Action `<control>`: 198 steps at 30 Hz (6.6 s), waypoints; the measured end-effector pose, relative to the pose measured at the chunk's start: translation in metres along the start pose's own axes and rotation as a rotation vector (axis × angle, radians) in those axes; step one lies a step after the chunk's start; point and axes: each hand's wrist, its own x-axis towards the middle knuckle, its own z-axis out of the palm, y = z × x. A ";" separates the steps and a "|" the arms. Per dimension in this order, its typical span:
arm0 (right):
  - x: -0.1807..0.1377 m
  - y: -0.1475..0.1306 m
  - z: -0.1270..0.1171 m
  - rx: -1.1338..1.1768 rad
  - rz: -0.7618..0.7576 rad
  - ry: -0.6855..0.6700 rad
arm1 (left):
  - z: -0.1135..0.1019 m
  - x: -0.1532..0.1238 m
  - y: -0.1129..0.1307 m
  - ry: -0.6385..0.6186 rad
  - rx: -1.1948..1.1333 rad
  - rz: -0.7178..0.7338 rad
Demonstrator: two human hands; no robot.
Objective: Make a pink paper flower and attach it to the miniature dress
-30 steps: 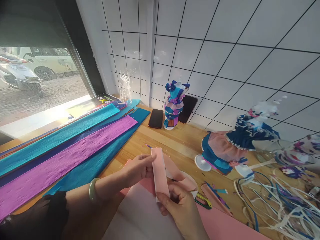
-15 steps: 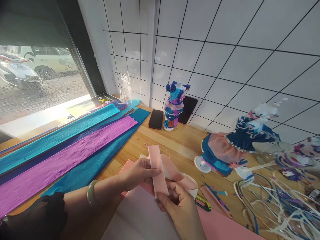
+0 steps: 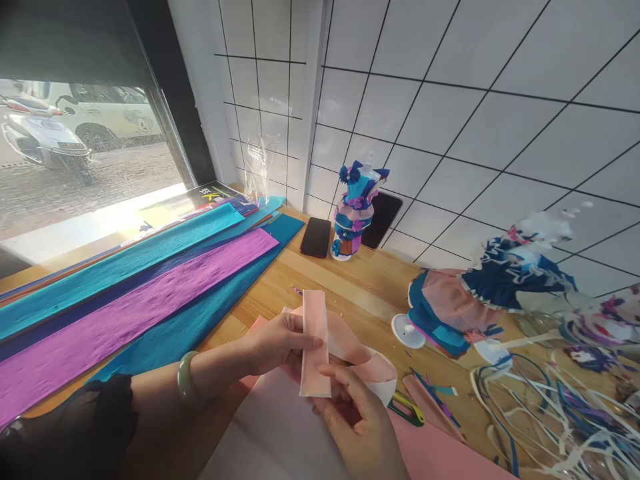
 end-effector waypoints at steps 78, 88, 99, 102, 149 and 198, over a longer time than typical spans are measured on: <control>0.006 -0.024 0.002 0.094 0.063 0.086 | -0.009 -0.005 0.009 -0.402 0.313 0.072; 0.004 -0.026 0.004 0.089 0.166 0.138 | -0.006 -0.002 0.010 -0.456 0.313 0.055; 0.005 -0.013 0.002 0.134 0.161 0.083 | -0.009 -0.002 0.007 -0.441 0.346 0.063; 0.005 -0.014 0.004 0.218 0.180 0.115 | -0.009 -0.002 0.007 -0.435 0.329 0.071; 0.006 -0.011 0.004 0.434 0.203 0.014 | -0.001 -0.003 0.001 -0.102 0.294 0.089; 0.006 0.004 0.002 0.163 0.179 0.030 | 0.001 0.001 -0.002 -0.053 0.217 0.085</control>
